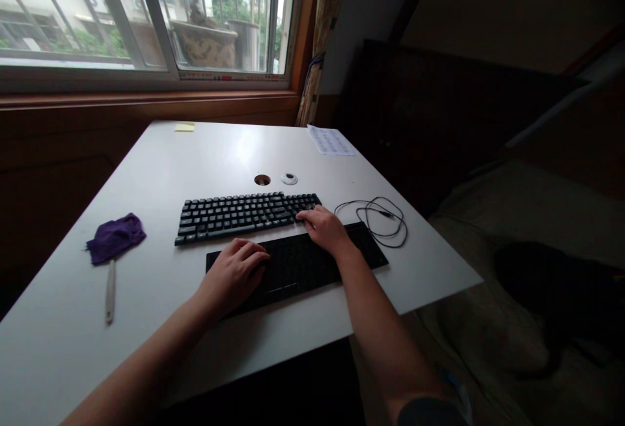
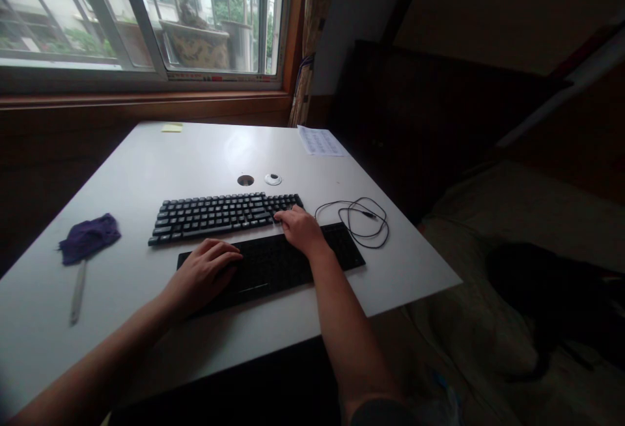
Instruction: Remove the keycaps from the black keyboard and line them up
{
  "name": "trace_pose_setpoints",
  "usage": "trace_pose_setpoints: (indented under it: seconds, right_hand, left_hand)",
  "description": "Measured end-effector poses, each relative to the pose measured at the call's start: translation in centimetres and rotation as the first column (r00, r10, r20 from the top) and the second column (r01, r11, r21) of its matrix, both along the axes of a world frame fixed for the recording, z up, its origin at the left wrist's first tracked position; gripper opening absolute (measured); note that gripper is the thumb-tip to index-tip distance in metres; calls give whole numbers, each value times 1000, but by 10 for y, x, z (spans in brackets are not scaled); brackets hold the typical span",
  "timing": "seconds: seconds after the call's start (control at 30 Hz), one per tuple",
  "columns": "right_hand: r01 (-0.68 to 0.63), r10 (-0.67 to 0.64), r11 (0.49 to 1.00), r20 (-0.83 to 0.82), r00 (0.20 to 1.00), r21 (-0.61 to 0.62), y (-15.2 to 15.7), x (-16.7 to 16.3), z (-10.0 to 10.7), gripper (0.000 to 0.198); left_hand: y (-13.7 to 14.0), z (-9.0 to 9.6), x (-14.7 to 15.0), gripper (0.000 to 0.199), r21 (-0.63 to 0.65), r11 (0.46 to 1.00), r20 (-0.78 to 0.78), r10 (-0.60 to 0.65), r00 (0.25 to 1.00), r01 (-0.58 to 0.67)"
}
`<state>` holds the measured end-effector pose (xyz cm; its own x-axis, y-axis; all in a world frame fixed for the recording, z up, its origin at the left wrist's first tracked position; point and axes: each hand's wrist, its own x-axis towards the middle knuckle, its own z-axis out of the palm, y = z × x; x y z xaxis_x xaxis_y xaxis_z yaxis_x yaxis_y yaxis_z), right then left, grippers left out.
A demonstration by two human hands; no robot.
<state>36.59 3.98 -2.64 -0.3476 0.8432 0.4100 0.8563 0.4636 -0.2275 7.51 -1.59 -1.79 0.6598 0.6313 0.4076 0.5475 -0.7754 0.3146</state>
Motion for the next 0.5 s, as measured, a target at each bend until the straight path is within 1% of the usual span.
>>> trace_pose_setpoints:
  seconds: [0.33,0.5]
  right_hand:
    - [-7,7,1000,-19,1000,7,-1,0,1,34]
    - [9,-6,1000,-86,996,27,0,2,0,37]
  left_hand:
    - [-1,2,0,20,13,1000,8,-1,1000,1]
    - [-1,1,0,20,3,1000,4,-1,1000,1]
